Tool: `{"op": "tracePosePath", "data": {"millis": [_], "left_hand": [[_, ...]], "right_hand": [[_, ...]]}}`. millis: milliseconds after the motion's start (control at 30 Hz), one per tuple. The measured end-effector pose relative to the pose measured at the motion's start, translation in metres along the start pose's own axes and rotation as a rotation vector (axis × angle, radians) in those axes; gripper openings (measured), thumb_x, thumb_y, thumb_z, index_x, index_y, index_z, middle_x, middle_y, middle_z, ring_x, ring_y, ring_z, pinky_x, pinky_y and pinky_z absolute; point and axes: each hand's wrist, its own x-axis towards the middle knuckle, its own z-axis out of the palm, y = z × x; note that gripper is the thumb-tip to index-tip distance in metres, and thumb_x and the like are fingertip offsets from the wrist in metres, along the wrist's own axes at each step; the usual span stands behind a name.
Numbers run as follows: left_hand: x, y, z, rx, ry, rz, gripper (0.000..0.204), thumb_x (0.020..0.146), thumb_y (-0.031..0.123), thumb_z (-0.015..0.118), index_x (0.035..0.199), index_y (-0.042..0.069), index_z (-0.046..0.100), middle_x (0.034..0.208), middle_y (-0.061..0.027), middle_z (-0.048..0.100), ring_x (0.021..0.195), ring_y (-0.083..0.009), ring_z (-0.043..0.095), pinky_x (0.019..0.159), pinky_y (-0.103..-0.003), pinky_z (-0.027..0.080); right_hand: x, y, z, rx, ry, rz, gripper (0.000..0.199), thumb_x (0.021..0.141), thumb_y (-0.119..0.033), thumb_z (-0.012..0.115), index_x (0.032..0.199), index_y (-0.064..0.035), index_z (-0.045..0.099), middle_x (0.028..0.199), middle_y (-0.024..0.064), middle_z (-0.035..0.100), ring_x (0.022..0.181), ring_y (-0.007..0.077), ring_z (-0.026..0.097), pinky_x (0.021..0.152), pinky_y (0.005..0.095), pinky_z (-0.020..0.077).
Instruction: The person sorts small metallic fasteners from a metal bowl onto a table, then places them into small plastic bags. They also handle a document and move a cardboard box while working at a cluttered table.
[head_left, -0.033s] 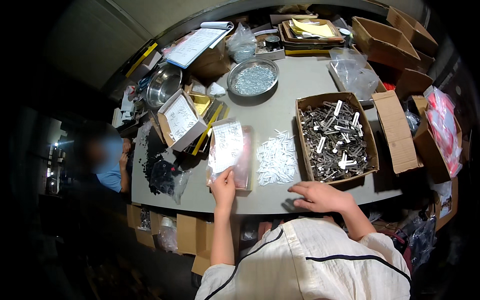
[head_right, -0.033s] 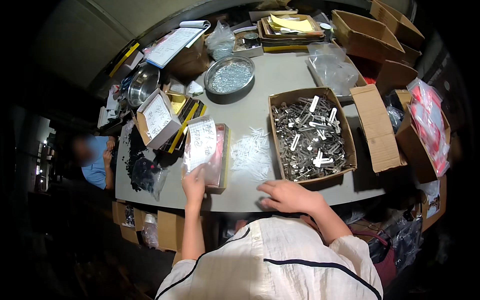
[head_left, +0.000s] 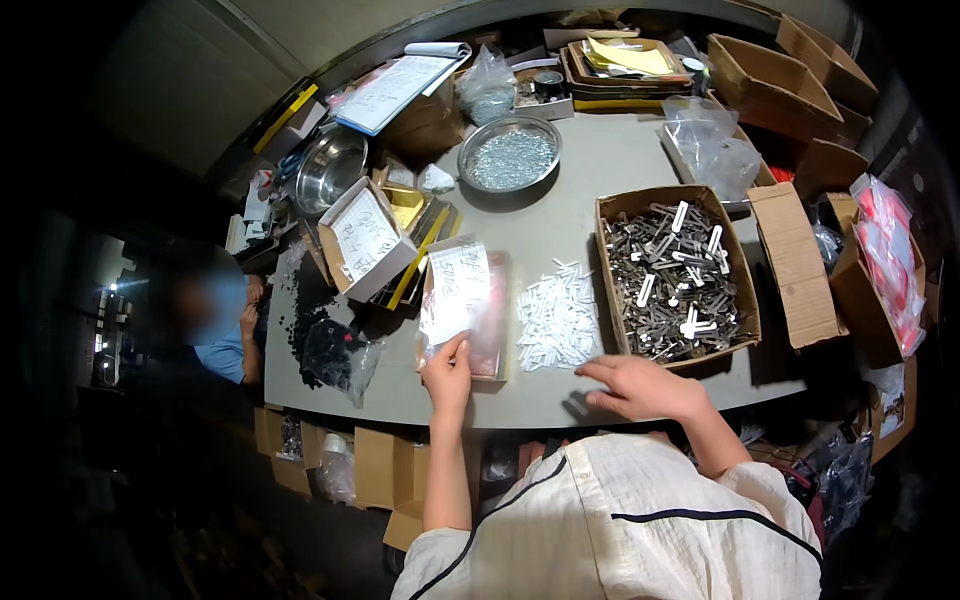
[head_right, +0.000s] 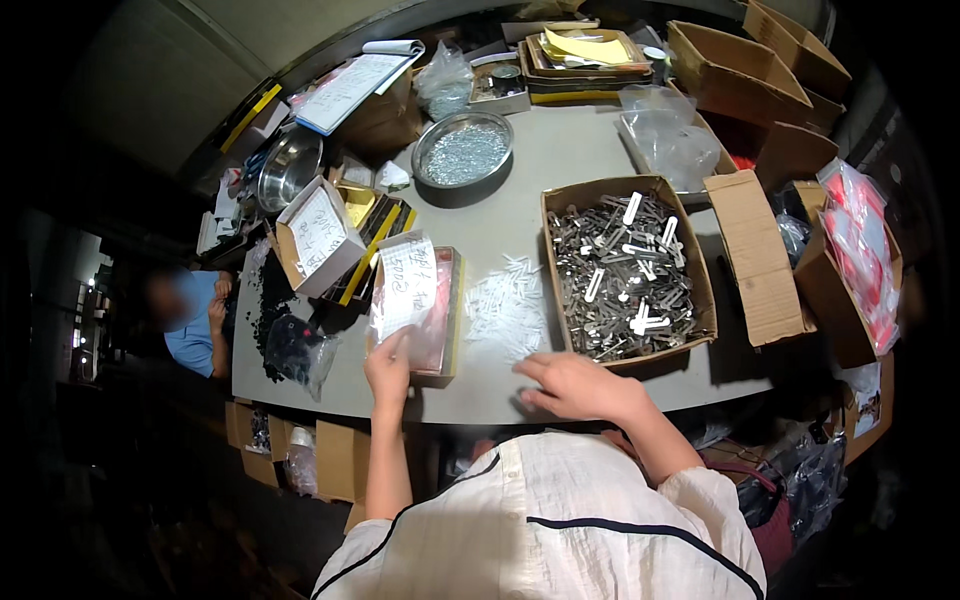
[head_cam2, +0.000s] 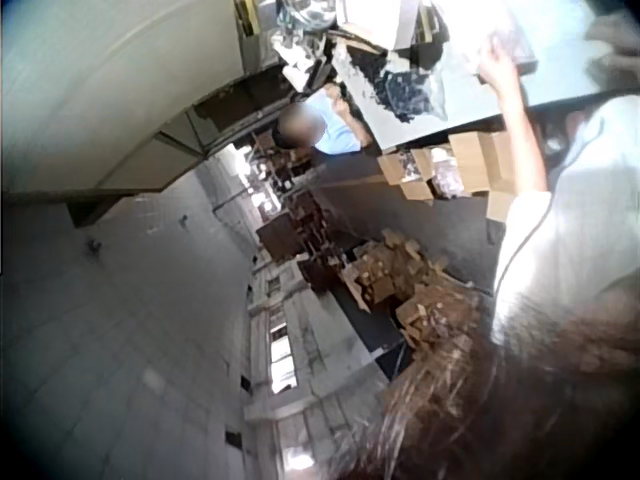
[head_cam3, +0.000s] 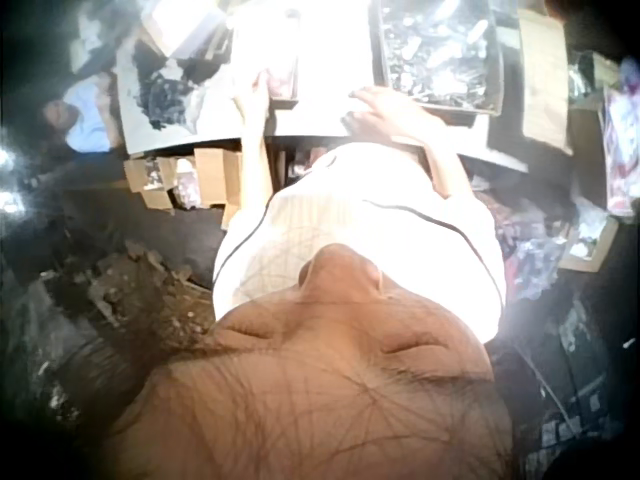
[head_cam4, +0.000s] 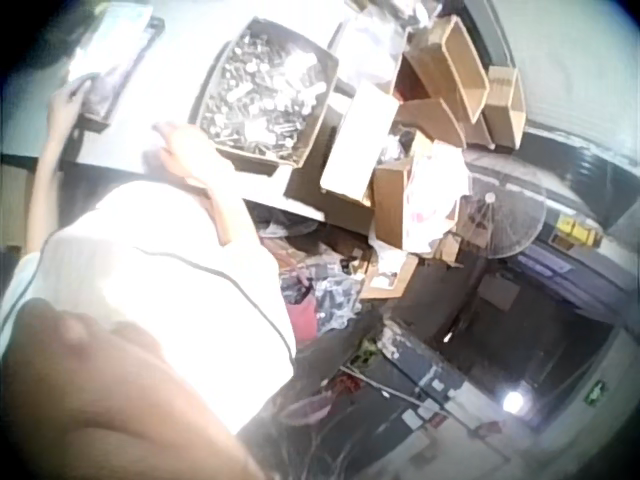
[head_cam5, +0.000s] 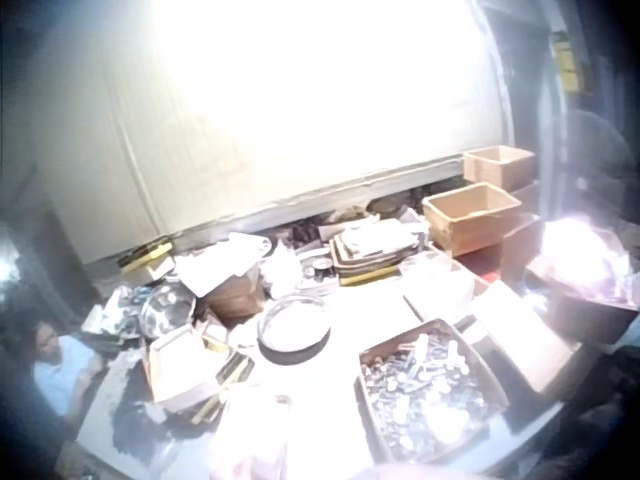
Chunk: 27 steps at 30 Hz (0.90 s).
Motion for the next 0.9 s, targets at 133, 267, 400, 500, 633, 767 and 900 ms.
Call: {"op": "tracePosePath", "data": {"millis": [133, 267, 400, 500, 633, 767, 900], "left_hand": [[0.017, 0.000, -0.005, -0.040, 0.078, -0.056, 0.017, 0.082, 0.016, 0.077, 0.087, 0.000, 0.071, 0.080, -0.0056, 0.071, 0.075, -0.0121, 0.063, 0.071, -0.030, 0.050], [0.038, -0.014, -0.001, -0.097, 0.090, -0.149, 0.040, 0.077, 0.022, 0.085, 0.064, 0.004, 0.052, 0.066, 0.0004, 0.056, 0.064, -0.0100, 0.050, 0.061, -0.029, 0.044], [0.052, -0.012, -0.011, -0.050, 0.118, -0.183, 0.041, 0.080, 0.026, 0.084, 0.064, 0.004, 0.053, 0.063, 0.0018, 0.053, 0.061, -0.0091, 0.045, 0.058, -0.028, 0.040], [0.049, -0.007, -0.015, -0.153, 0.112, -0.099, 0.037, 0.086, 0.028, 0.079, 0.067, 0.003, 0.058, 0.061, 0.0025, 0.052, 0.060, -0.0085, 0.042, 0.057, -0.028, 0.037], [0.036, 0.010, -0.003, -0.331, -0.013, -0.079, 0.028, 0.091, 0.026, 0.074, 0.079, 0.001, 0.068, 0.067, -0.0008, 0.060, 0.063, -0.0079, 0.047, 0.059, -0.028, 0.042], [0.003, 0.029, 0.025, -0.577, -0.164, -0.043, 0.023, 0.090, 0.022, 0.075, 0.083, 0.000, 0.070, 0.069, -0.0011, 0.063, 0.063, -0.0074, 0.050, 0.058, -0.026, 0.042], [-0.028, 0.047, 0.033, -0.307, -0.254, 0.032, 0.019, 0.089, 0.021, 0.076, 0.087, 0.002, 0.072, 0.068, 0.0026, 0.062, 0.061, -0.0053, 0.050, 0.054, -0.025, 0.040]], "right_hand": [[0.047, -0.004, 0.009, 0.050, 0.226, -0.014, 0.040, 0.093, -0.017, 0.062, 0.127, 0.0017, 0.054, 0.117, 0.0227, 0.062, 0.106, 0.0414, 0.061, 0.090, 0.0459, 0.0499], [0.079, -0.011, 0.029, 0.158, 0.224, 0.039, 0.050, 0.091, -0.014, 0.062, 0.136, 0.0010, 0.047, 0.131, 0.0255, 0.055, 0.113, 0.0432, 0.058, 0.096, 0.0450, 0.0488], [0.101, -0.011, 0.031, 0.147, 0.209, 0.009, 0.058, 0.086, -0.008, 0.062, 0.140, 0.0008, 0.044, 0.136, 0.0255, 0.052, 0.115, 0.0433, 0.057, 0.097, 0.0460, 0.0483], [0.115, -0.008, 0.029, 0.115, 0.289, -0.101, 0.057, 0.092, -0.015, 0.066, 0.142, -0.0002, 0.043, 0.136, 0.0203, 0.052, 0.109, 0.0321, 0.062, 0.097, 0.0418, 0.0497], [0.131, -0.014, 0.019, 0.104, 0.316, -0.277, 0.059, 0.090, -0.015, 0.066, 0.143, -0.0028, 0.044, 0.142, 0.0202, 0.048, 0.126, 0.0352, 0.054, 0.104, 0.0412, 0.0454], [0.133, -0.008, 0.022, 0.168, 0.224, -0.318, 0.073, 0.074, -0.005, 0.058, 0.145, -0.0031, 0.041, 0.146, 0.0230, 0.043, 0.137, 0.0394, 0.042, 0.115, 0.0471, 0.0335], [0.117, 0.007, 0.024, 0.071, 0.064, -0.207, 0.054, 0.078, -0.017, 0.073, 0.129, -0.0040, 0.059, 0.127, 0.0160, 0.062, 0.125, 0.0321, 0.054, 0.104, 0.0471, 0.0395]]}}
